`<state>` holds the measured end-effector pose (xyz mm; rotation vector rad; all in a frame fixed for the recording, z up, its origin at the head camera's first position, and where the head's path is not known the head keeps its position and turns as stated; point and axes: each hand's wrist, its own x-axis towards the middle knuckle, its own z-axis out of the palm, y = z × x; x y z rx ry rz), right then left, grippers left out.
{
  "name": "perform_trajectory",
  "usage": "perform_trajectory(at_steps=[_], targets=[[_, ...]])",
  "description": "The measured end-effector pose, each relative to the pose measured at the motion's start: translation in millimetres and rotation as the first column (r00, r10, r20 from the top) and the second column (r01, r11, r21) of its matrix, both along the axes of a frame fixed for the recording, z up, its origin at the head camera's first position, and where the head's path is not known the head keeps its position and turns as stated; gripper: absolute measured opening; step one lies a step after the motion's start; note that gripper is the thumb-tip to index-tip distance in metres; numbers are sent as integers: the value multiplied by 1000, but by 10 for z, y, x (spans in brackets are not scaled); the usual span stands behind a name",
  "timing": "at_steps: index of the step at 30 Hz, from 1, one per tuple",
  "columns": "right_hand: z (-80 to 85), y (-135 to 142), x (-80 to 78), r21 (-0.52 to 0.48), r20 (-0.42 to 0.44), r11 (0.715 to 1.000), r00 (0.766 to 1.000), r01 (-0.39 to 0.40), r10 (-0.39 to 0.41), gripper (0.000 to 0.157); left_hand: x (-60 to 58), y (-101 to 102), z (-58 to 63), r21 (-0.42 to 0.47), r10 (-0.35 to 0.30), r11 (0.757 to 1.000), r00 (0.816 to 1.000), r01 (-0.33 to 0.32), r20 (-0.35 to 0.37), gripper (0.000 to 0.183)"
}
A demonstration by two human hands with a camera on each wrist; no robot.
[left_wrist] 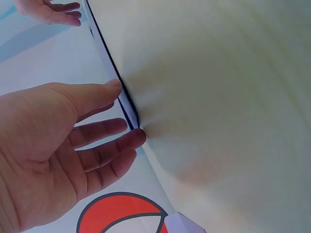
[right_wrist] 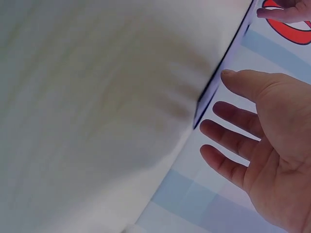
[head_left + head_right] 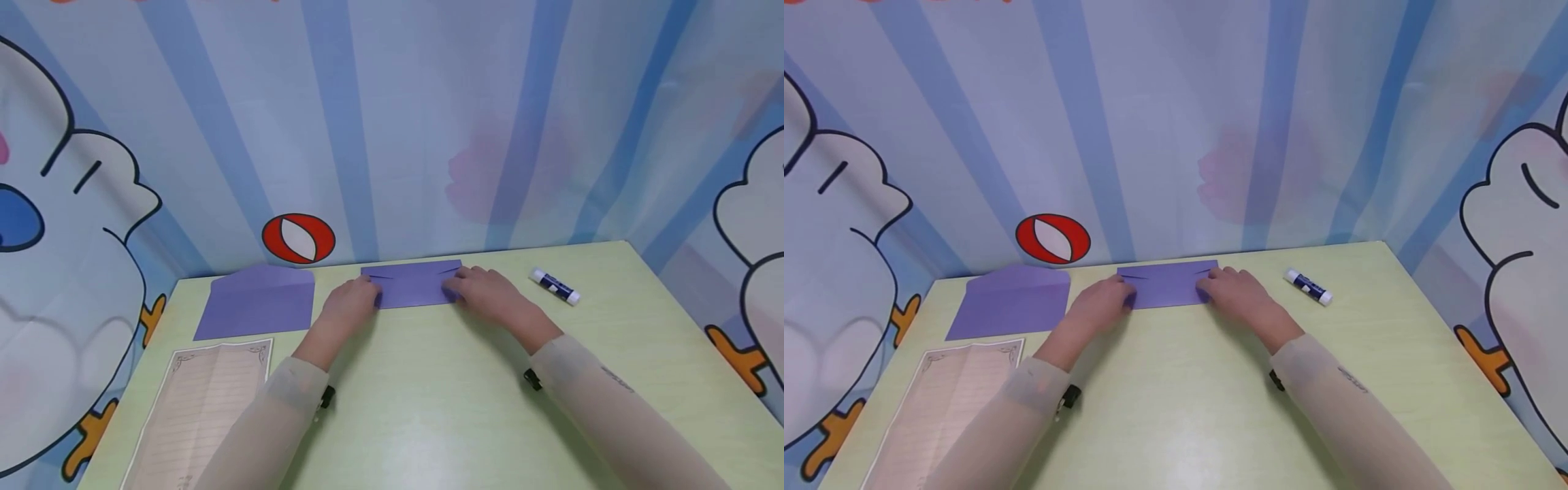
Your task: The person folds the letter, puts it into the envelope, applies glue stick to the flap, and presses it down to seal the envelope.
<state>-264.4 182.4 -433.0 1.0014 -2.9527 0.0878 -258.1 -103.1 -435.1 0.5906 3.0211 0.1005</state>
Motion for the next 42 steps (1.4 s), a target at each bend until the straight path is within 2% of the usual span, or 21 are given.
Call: perform_trajectory(at_steps=[4, 12, 18, 21, 26, 29, 32, 35, 38, 42], targets=[[44, 8, 44, -23, 3, 1000, 1000, 7, -6, 36, 65, -25, 62, 14, 1, 1000, 1000, -1, -21, 18], [160, 43, 207, -81, 20, 996, 1000, 25, -24, 45, 242, -155, 192, 79, -4, 997, 998, 9, -59, 42], [213, 140, 333, -163, 81, 985, 996, 50, -37, 49, 411, -331, 262, 175, 50, 984, 996, -37, -72, 51], [220, 223, 381, -236, 170, 967, 984, 100, -60, 54, 522, -453, 318, 221, 91, 972, 994, -76, -59, 54], [226, 369, 458, -394, 298, 904, 953, 167, -46, 63, 718, -722, 362, 272, 194, 947, 979, -171, -59, 59], [218, 442, 505, -448, 327, 876, 945, 177, -23, 66, 844, -921, 347, 301, 258, 926, 963, -226, -71, 61], [214, 496, 552, -467, 344, 865, 939, 184, -15, 69, 953, -1147, 315, 316, 321, 905, 944, -283, -73, 63], [206, 546, 594, -474, 351, 859, 936, 194, -17, 70, 1029, -1382, 276, 306, 396, 879, 917, -366, -40, 68], [197, 586, 628, -475, 350, 857, 936, 200, -25, 69, 1078, -1625, 233, 279, 472, 845, 882, -456, 9, 77], [179, 615, 650, -472, 341, 860, 940, 196, -27, 68, 1160, -1961, 179, 232, 578, 781, 812, -580, 84, 91]])
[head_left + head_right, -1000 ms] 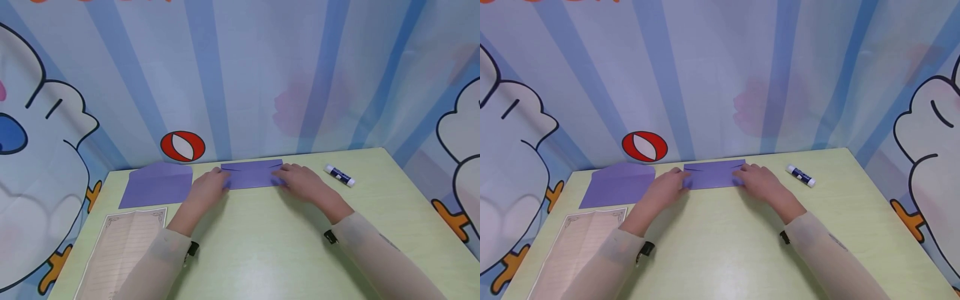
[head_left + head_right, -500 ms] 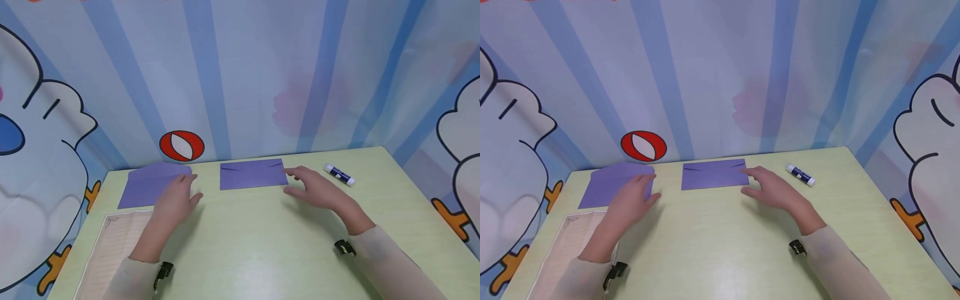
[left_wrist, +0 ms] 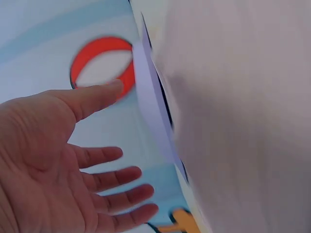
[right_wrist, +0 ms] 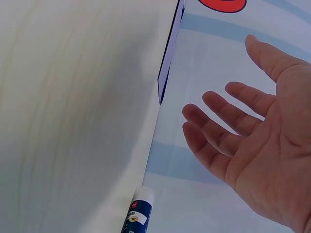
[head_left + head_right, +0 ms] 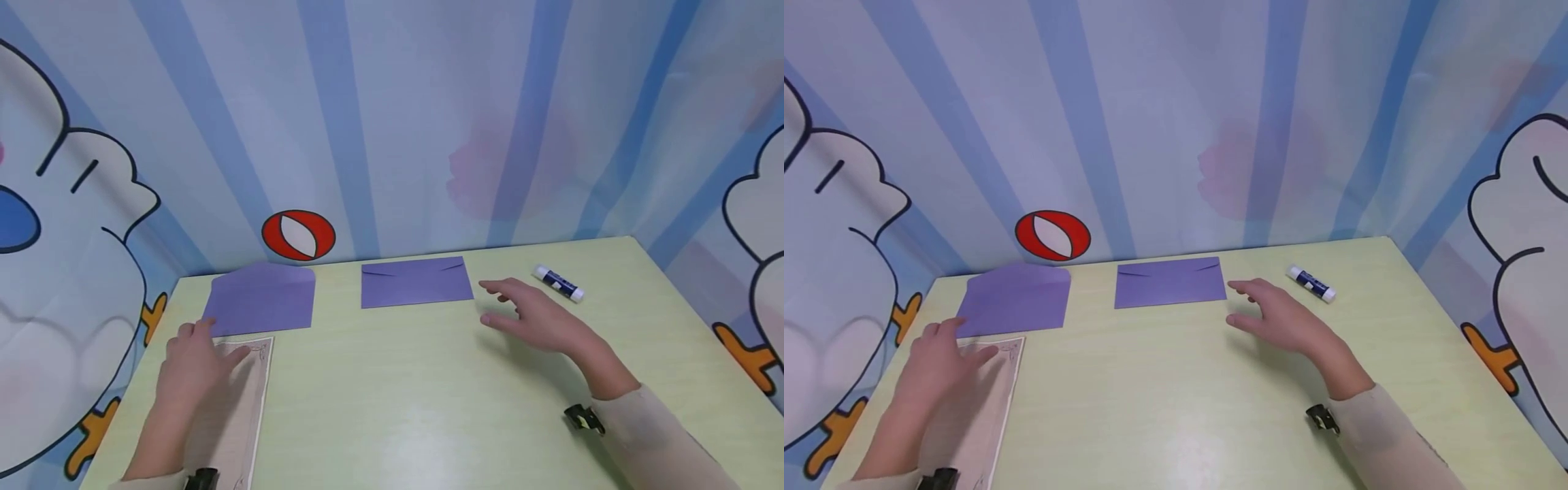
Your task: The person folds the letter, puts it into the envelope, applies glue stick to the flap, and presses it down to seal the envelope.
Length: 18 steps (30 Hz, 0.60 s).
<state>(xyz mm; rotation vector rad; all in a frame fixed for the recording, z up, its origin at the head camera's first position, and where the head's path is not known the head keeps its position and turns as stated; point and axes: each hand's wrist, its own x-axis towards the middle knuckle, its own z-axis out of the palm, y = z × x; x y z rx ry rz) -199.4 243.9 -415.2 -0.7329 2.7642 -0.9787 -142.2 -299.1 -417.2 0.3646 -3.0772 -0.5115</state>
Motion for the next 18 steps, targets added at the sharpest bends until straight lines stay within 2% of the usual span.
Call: perform_trajectory(at_steps=[3, 7, 12, 15, 18], targets=[[-6, 17, 12, 2, -4, 1000, 1000, 1, -1, 68, 50, -223, -41, 0, 94, 996, 993, -94, 66, 101], [-6, 17, 18, 7, -4, 1000, 1000, 2, -2, 68, 78, -447, -84, -21, 170, 985, 972, -169, 164, 112], [-8, 13, 31, 27, -6, 1000, 1000, 5, -5, 68, 109, -582, -129, -68, 192, 981, 938, -180, 290, 120], [-10, 11, 41, 37, -7, 999, 1000, 11, -11, 68, 117, -595, -143, -87, 199, 980, 925, -180, 324, 120], [-18, 8, 53, 42, -4, 999, 1000, 15, -15, 68, 118, -592, -138, -71, 203, 979, 915, -191, 348, 120]])
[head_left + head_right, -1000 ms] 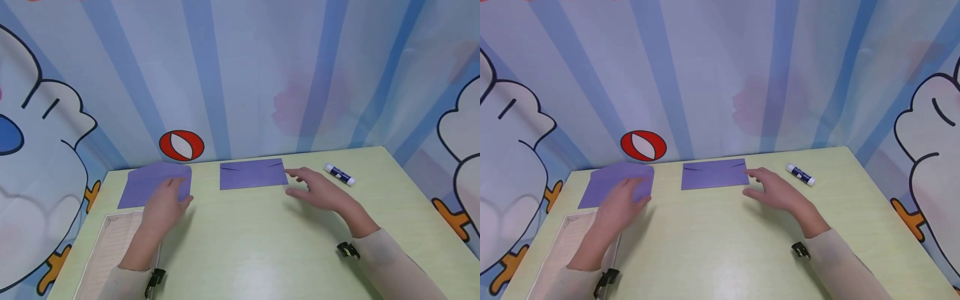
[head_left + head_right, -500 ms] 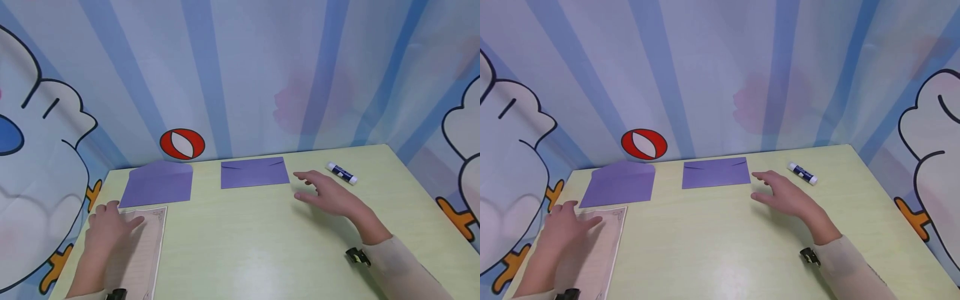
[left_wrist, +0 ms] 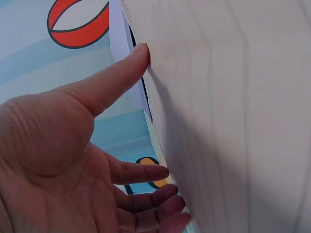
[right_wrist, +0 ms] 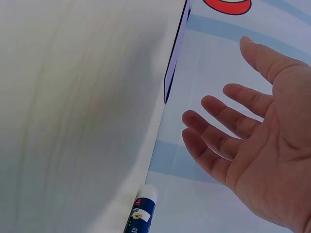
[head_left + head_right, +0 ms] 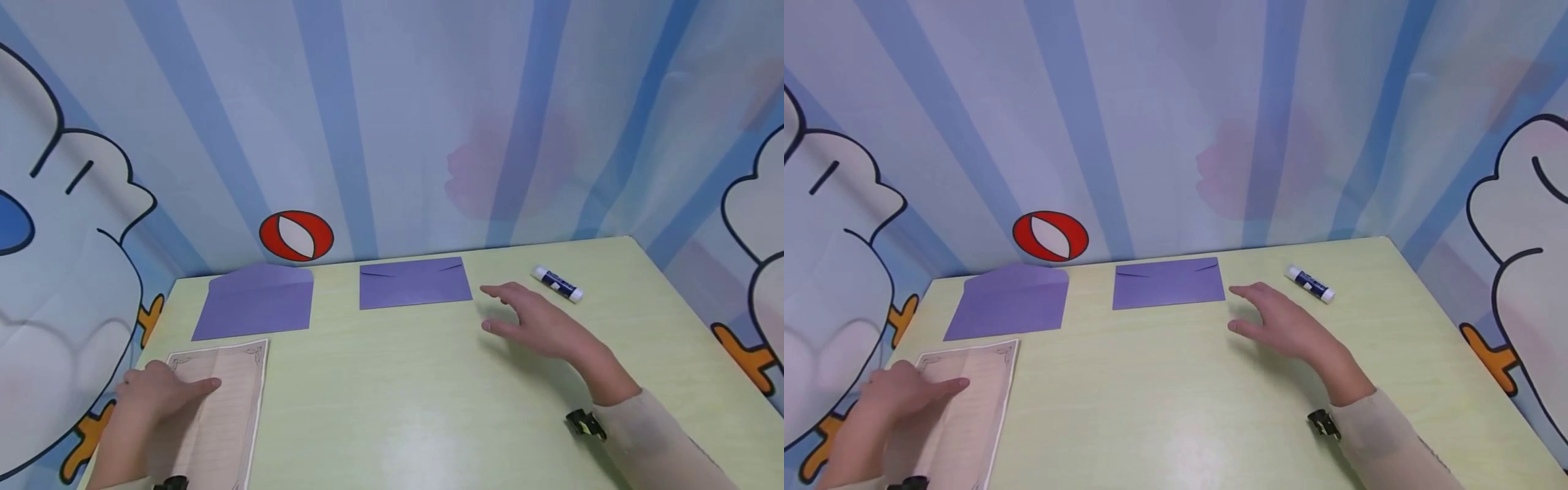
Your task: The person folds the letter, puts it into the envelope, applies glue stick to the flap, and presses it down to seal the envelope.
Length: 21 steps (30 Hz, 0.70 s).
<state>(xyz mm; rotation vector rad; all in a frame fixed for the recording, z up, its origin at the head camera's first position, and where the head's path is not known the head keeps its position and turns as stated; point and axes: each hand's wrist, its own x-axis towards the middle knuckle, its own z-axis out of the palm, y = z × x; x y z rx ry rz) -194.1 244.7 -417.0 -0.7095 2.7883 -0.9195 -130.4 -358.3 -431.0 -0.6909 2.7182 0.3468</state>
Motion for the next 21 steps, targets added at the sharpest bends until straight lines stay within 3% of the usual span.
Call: perform_trajectory(at_steps=[6, 14, 21], targets=[[-10, 5, 10, 7, -11, 1000, 1000, -14, 14, 68, -7, -2, 18, 95, 26, 995, 999, -30, 42, 123], [-30, -14, 1, 9, -16, 1000, 1000, -22, 22, 68, -66, 4, 2, 58, 121, 991, 992, -123, 31, 126], [-32, -30, 4, 18, -17, 1000, 1000, -21, 22, 68, -56, 18, 61, 162, 52, 985, 998, -57, 36, 114]])
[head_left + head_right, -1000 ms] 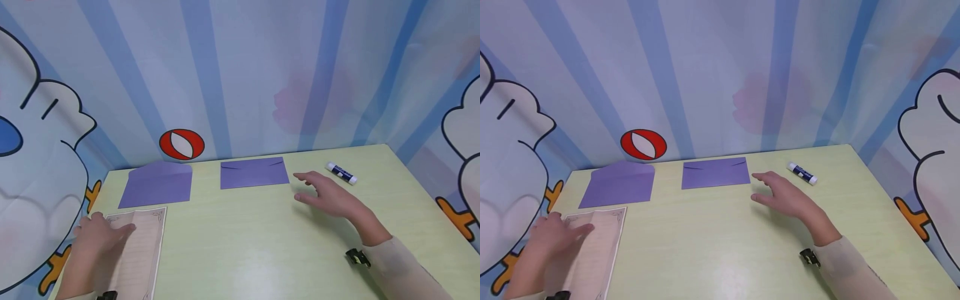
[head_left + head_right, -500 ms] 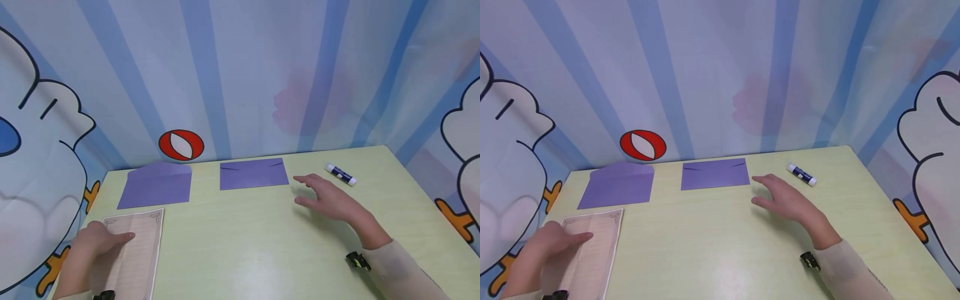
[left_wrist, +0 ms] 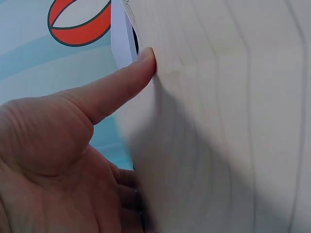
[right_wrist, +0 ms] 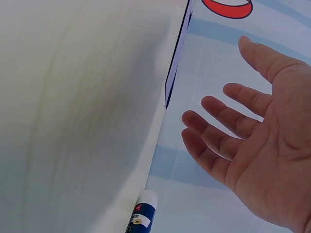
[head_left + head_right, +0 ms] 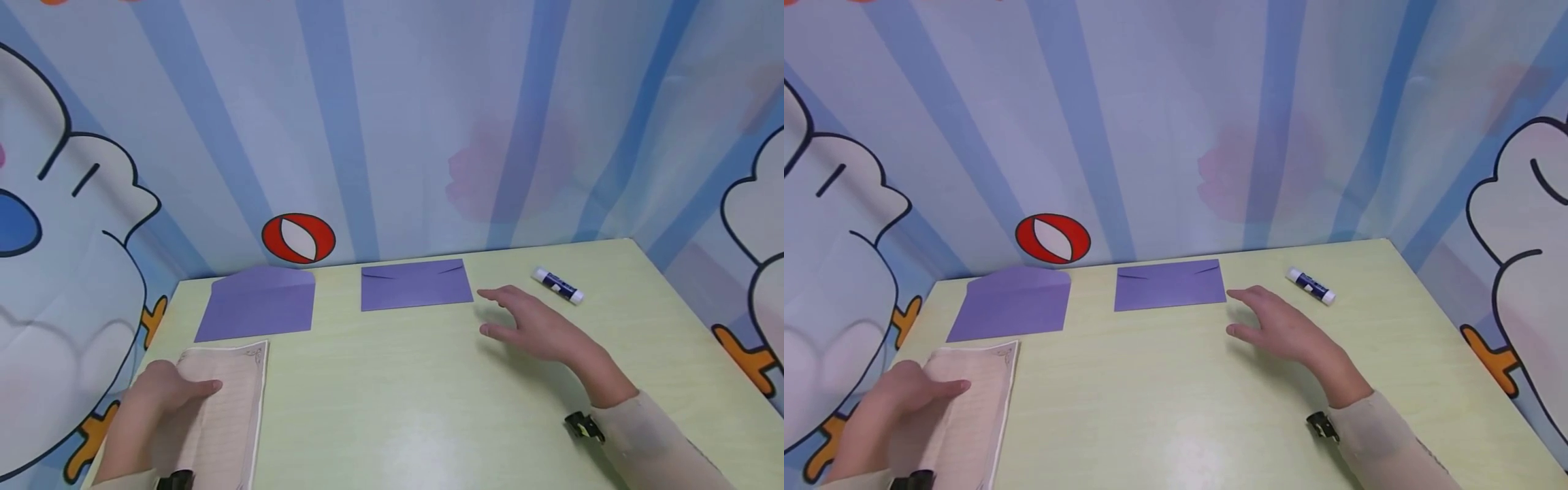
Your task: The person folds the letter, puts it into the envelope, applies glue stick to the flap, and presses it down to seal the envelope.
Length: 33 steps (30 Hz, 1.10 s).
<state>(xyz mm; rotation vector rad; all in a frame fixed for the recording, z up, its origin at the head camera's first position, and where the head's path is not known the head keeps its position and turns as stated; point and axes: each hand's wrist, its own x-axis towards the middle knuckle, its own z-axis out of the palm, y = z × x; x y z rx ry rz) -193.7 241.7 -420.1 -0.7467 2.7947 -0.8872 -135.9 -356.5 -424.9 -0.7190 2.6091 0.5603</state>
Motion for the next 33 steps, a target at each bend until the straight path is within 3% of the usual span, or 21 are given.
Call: perform_trajectory(at_steps=[6, 11, 18, 20, 23, 26, 33], targets=[[1, -13, 5, 11, 0, 1000, 1000, -1, 1, 69, -34, -44, -50, 18, -37, 999, 999, 37, -21, 111], [6, -8, -6, 10, -9, 1000, 1000, -5, 5, 67, -37, -162, -44, 60, -87, 994, 993, 92, -81, 97], [16, 6, -36, 1, -13, 1000, 1000, -3, 3, 66, -23, -240, 236, 204, -96, 971, 984, 126, -151, 97], [21, 10, -40, -5, -9, 1000, 1000, -6, 6, 66, -13, -211, 333, 245, -109, 956, 973, 159, -205, 93], [27, 7, -46, -14, -5, 1000, 1000, -10, 10, 66, -2, -121, 432, 280, -129, 934, 942, 220, -311, 81], [36, -3, -55, -22, -6, 1000, 1000, -12, 12, 65, -19, 33, 473, 357, -92, 901, 913, 246, -398, 72], [59, -57, -98, -60, 1, 998, 1000, -11, 11, 64, -176, 547, 500, 484, 9, 834, 870, 265, -493, 65]])
